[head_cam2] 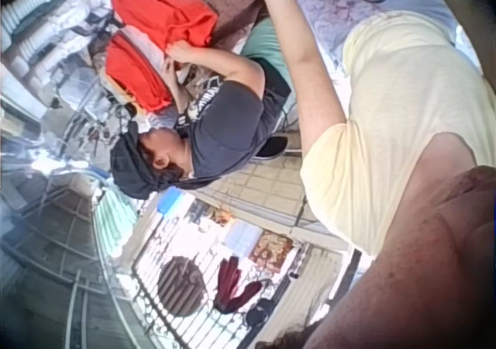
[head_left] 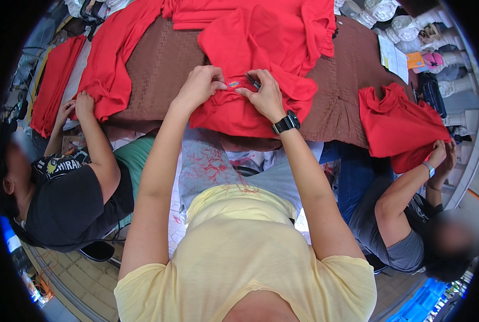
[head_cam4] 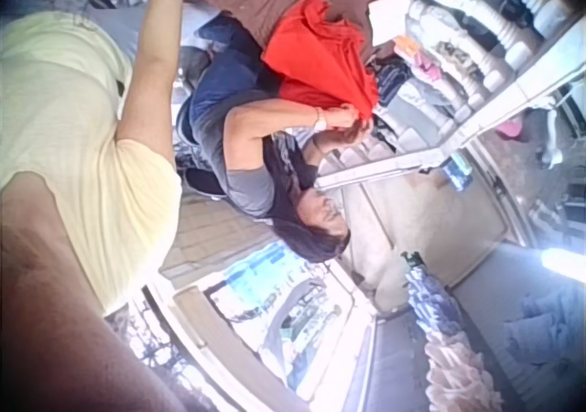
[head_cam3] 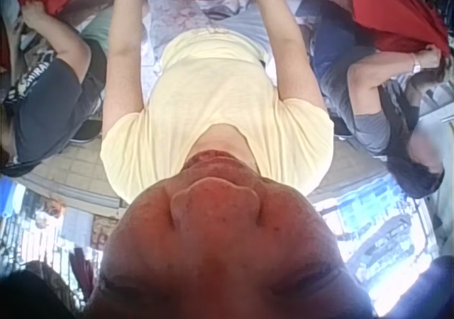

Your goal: The person folds several red shirts one at a time, makes notes in a notebook with a pen, and then handles a small stack of black shirts.

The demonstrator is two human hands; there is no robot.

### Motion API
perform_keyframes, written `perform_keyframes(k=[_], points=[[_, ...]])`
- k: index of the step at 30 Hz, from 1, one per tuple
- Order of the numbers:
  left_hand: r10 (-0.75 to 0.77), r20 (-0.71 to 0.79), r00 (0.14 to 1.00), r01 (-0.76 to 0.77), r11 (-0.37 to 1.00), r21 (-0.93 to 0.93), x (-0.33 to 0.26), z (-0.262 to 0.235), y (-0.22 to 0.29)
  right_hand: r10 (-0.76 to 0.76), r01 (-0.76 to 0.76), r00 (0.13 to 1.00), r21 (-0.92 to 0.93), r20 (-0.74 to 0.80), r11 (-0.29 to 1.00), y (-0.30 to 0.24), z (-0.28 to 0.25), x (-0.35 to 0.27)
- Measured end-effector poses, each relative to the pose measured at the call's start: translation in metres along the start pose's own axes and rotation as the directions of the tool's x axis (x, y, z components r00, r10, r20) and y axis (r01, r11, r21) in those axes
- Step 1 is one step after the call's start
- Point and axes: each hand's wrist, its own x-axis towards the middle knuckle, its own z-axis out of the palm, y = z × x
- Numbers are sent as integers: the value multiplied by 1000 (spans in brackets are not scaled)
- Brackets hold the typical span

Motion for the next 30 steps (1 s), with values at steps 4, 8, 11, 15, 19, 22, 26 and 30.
perform_keyframes(k=[4,8,11,15,19,22,26,30], points=[[-111,204,973,173,932,-320,-16,-9,19,-17,-9,988,165,156,986,-6,-2,4],[-102,193,976,166,921,-351,-30,0,15,40,-116,956,251,292,961,-12,-8,7],[-102,38,994,109,915,-388,-41,4,26,-126,82,953,169,274,982,-15,-11,2],[54,-79,995,-69,975,-211,-47,6,23,-136,93,925,135,356,986,-16,-17,3],[-4,-21,1000,-2,951,-310,-44,10,22,-121,110,916,51,382,993,-32,-27,6],[-92,13,996,88,897,-434,-45,13,19,-127,149,922,-34,366,988,-41,-32,6],[-111,-37,993,75,845,-530,-45,24,10,-83,105,924,-38,373,994,-41,-34,7],[-180,-98,979,88,800,-593,-52,29,17,-59,77,955,-50,290,996,-42,-32,5]])
